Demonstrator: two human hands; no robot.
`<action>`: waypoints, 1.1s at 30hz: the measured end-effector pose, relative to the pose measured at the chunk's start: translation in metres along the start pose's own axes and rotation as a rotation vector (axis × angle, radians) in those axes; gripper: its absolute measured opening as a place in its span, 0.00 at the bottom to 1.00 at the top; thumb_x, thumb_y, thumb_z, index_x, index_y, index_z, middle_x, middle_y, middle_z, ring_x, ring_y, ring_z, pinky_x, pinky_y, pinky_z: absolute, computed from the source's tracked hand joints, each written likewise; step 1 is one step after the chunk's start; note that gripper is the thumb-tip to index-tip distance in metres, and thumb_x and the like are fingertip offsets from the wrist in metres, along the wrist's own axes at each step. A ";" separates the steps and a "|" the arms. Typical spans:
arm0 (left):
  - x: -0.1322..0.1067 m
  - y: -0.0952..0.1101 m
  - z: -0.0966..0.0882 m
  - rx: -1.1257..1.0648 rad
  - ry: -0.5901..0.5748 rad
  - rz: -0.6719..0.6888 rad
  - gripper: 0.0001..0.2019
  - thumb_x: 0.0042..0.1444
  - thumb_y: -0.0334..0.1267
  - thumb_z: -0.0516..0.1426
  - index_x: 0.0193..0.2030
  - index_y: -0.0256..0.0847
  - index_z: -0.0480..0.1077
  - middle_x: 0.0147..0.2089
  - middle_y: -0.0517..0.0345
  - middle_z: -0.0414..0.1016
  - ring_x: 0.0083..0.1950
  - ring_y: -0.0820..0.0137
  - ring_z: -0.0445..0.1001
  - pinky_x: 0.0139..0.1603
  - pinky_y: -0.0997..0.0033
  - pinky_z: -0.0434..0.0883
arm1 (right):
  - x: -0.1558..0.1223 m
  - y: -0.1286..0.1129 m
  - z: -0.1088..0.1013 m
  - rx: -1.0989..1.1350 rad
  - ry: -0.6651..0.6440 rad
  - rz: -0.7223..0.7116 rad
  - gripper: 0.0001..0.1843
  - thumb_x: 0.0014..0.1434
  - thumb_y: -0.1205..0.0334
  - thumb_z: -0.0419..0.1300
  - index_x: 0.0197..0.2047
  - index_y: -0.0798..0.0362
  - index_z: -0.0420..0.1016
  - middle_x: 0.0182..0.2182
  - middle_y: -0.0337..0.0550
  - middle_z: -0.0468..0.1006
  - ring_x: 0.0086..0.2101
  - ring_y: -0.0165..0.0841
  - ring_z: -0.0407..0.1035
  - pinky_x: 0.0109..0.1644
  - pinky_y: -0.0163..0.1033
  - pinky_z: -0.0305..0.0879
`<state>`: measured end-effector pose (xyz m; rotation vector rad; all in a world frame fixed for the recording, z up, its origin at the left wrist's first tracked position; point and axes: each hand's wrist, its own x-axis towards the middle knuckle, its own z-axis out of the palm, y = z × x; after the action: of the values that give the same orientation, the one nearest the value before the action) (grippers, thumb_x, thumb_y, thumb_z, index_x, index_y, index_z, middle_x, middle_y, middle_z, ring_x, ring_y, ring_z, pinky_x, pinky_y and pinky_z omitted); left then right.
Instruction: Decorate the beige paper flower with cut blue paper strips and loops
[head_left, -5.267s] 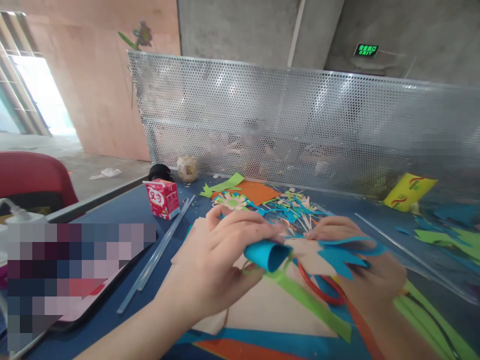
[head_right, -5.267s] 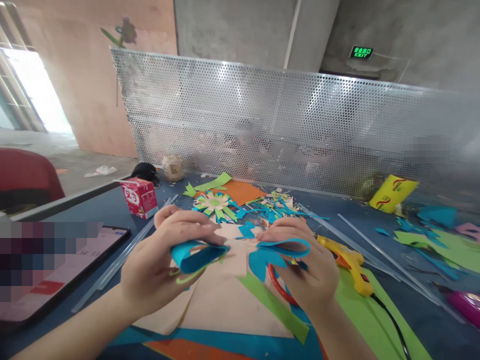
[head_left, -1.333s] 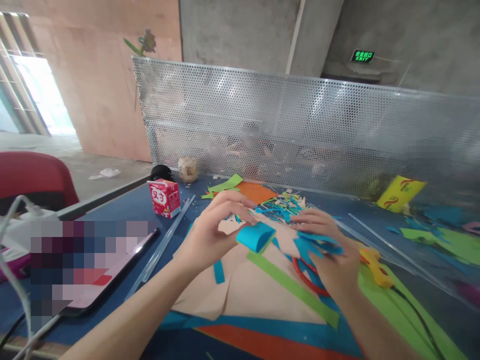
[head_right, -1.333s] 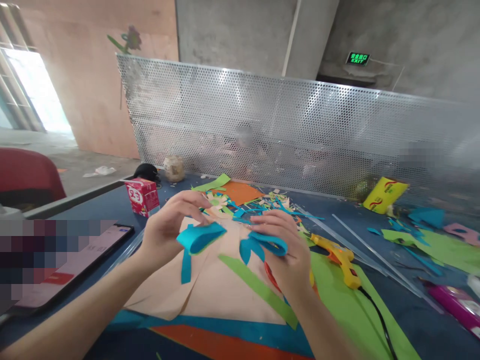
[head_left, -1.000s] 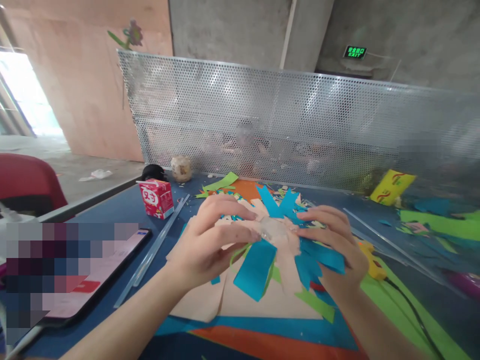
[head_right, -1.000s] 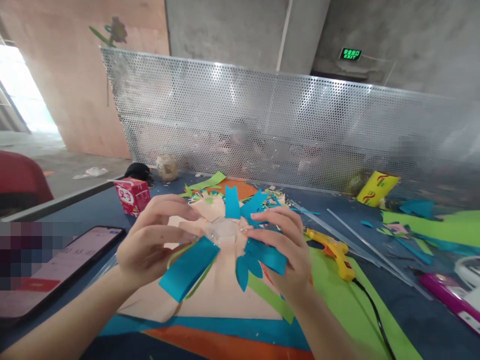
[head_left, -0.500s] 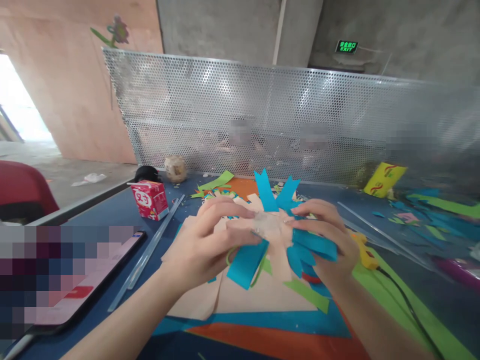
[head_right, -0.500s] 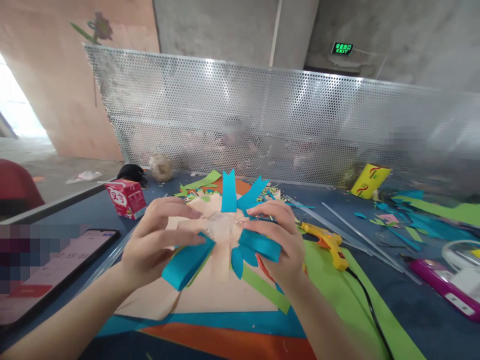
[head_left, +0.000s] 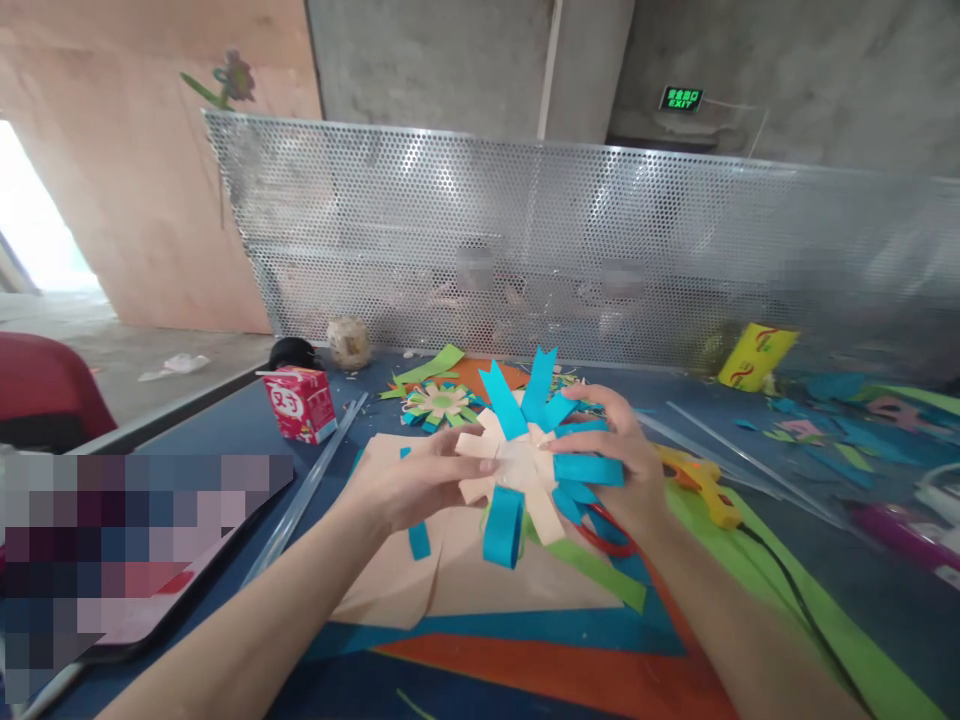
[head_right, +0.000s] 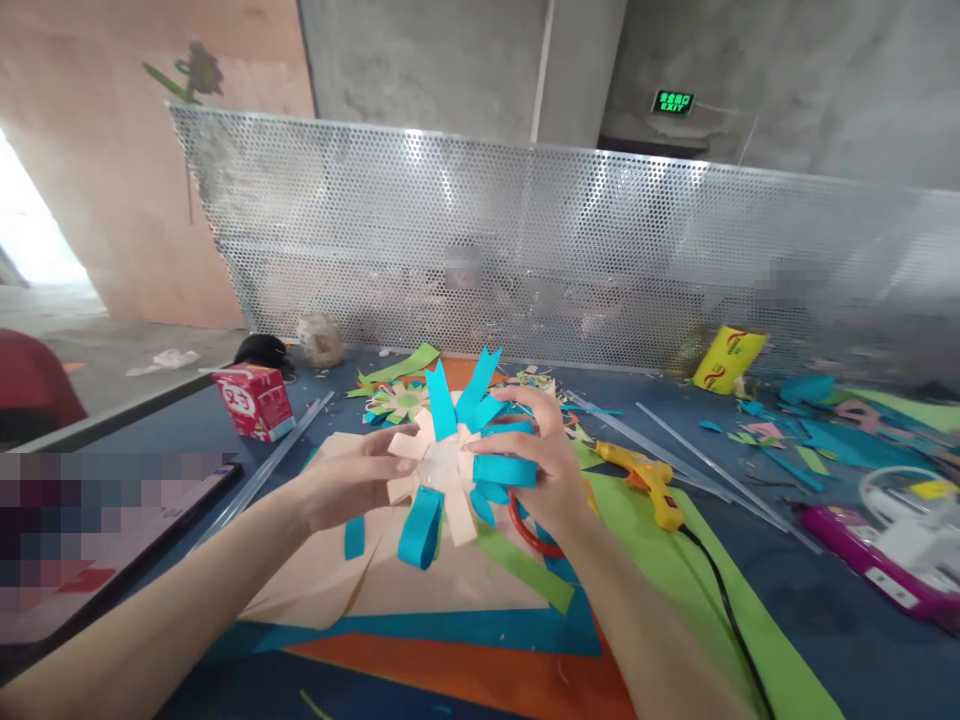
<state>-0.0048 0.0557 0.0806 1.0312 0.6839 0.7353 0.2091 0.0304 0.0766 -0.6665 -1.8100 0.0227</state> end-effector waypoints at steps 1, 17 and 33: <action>0.000 -0.001 0.000 0.014 -0.011 0.006 0.21 0.38 0.31 0.63 0.40 0.44 0.61 0.36 0.61 0.69 0.37 0.72 0.69 0.36 0.69 0.66 | 0.000 0.001 0.000 -0.009 -0.008 0.013 0.11 0.50 0.68 0.59 0.34 0.42 0.75 0.50 0.38 0.60 0.46 0.37 0.63 0.45 0.46 0.66; 0.005 -0.002 0.007 -0.026 0.010 0.001 0.10 0.42 0.37 0.61 0.31 0.39 0.65 0.25 0.64 0.66 0.25 0.78 0.67 0.27 0.75 0.64 | -0.002 0.007 0.004 -0.057 -0.015 0.061 0.09 0.50 0.68 0.59 0.31 0.43 0.75 0.49 0.38 0.60 0.45 0.36 0.60 0.48 0.47 0.60; 0.010 0.000 -0.005 0.118 0.221 0.100 0.11 0.37 0.36 0.64 0.26 0.38 0.66 0.27 0.63 0.65 0.27 0.80 0.65 0.25 0.82 0.62 | 0.003 0.025 0.003 -0.099 -0.117 0.451 0.20 0.52 0.66 0.51 0.50 0.50 0.59 0.48 0.46 0.65 0.43 0.32 0.64 0.41 0.37 0.65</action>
<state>-0.0032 0.0660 0.0769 1.1073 0.8789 0.9131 0.2168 0.0530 0.0695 -1.1538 -1.7451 0.2797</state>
